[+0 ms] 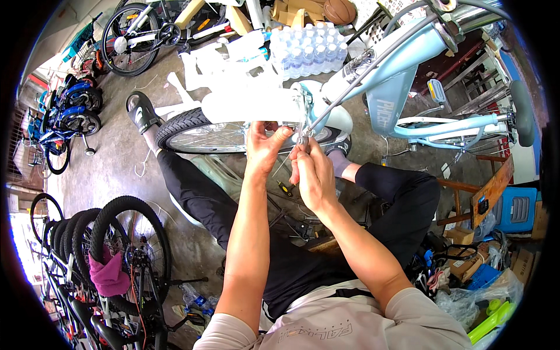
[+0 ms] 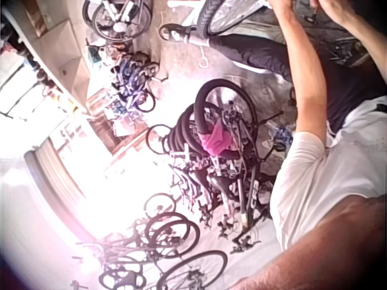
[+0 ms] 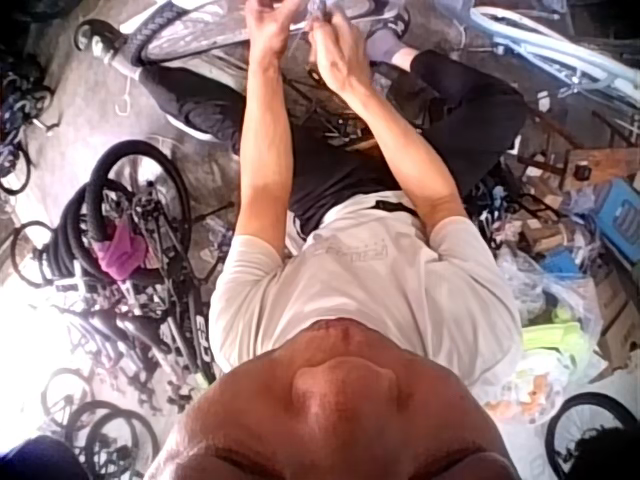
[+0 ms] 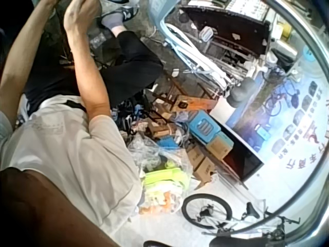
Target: The person sits on the floor and uses a wrench to tighten or loosen bolts on the front fork and wheel area of a light blue bicycle, then manipulates cables and components on the handlebars and front frame by hand and with the wrench.
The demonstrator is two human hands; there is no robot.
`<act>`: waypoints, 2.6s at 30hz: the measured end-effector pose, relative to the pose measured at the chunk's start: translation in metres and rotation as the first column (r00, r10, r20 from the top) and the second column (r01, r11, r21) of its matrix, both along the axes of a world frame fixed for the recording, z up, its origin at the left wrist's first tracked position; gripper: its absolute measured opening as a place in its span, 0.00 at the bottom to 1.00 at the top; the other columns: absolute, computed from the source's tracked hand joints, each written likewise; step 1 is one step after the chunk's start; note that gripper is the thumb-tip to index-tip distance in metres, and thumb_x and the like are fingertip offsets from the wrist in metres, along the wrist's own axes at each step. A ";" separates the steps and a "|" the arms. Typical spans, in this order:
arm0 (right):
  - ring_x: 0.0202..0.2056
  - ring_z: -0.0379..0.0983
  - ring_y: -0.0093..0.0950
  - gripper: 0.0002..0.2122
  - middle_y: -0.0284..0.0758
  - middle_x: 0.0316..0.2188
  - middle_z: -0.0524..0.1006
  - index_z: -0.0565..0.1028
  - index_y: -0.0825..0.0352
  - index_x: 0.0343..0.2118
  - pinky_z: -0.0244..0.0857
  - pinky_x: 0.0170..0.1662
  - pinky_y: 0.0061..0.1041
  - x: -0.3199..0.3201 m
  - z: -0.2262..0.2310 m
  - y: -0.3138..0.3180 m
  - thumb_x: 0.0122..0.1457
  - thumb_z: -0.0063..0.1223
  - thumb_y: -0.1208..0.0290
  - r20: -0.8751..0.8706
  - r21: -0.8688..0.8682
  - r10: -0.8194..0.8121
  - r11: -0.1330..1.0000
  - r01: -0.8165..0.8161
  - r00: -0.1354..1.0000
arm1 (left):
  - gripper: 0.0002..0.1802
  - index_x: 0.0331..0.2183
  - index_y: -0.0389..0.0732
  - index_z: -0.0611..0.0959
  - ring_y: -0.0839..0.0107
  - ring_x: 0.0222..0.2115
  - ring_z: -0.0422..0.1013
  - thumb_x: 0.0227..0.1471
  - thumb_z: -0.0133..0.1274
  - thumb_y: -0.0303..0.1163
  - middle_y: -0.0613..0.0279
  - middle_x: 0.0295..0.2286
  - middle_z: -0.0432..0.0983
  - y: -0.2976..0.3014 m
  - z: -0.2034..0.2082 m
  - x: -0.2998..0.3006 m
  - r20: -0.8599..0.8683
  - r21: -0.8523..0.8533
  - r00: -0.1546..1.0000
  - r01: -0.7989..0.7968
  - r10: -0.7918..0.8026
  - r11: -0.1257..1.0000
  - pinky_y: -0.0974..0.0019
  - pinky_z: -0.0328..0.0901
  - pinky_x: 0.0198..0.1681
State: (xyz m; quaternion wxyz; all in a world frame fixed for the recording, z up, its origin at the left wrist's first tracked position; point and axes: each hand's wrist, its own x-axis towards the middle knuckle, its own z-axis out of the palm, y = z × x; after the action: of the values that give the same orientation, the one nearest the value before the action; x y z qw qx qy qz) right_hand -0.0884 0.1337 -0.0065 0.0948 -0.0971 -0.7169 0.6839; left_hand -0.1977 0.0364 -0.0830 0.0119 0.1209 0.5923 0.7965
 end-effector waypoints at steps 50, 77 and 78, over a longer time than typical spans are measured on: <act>0.11 0.65 0.19 0.17 0.30 0.11 0.71 0.76 0.71 0.39 0.55 0.15 0.22 0.008 0.045 0.046 0.71 0.39 0.62 0.227 -0.064 0.309 0.951 -0.303 0.924 | 0.27 0.44 0.39 0.79 0.75 0.38 0.67 0.43 0.73 0.35 0.68 0.35 0.74 -0.006 -0.009 -0.004 0.024 0.018 0.999 0.043 -0.043 0.999 0.68 0.63 0.44; 0.14 0.69 0.27 0.15 0.35 0.13 0.71 0.71 0.68 0.29 0.61 0.20 0.28 0.006 0.041 0.039 0.69 0.40 0.63 0.208 -0.093 0.343 0.939 -0.331 0.916 | 0.23 0.39 0.39 0.80 0.76 0.32 0.64 0.41 0.73 0.33 0.70 0.30 0.71 0.001 0.000 -0.001 -0.006 0.018 1.000 0.016 -0.016 1.000 0.69 0.61 0.38; 0.12 0.68 0.22 0.17 0.32 0.12 0.69 0.70 0.68 0.28 0.59 0.17 0.24 0.005 0.048 0.043 0.70 0.40 0.61 0.247 -0.196 0.387 0.918 -0.345 0.889 | 0.23 0.39 0.39 0.80 0.76 0.32 0.64 0.41 0.73 0.33 0.71 0.29 0.71 0.003 0.001 -0.001 -0.002 0.039 1.000 0.017 -0.016 0.999 0.69 0.61 0.38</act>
State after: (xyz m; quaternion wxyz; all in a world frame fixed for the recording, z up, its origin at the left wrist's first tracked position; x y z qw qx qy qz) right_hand -0.0839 0.1763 0.0413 -0.1459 -0.0625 -0.6761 0.7195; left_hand -0.1983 0.0390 -0.0821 0.0155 0.1269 0.5755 0.8077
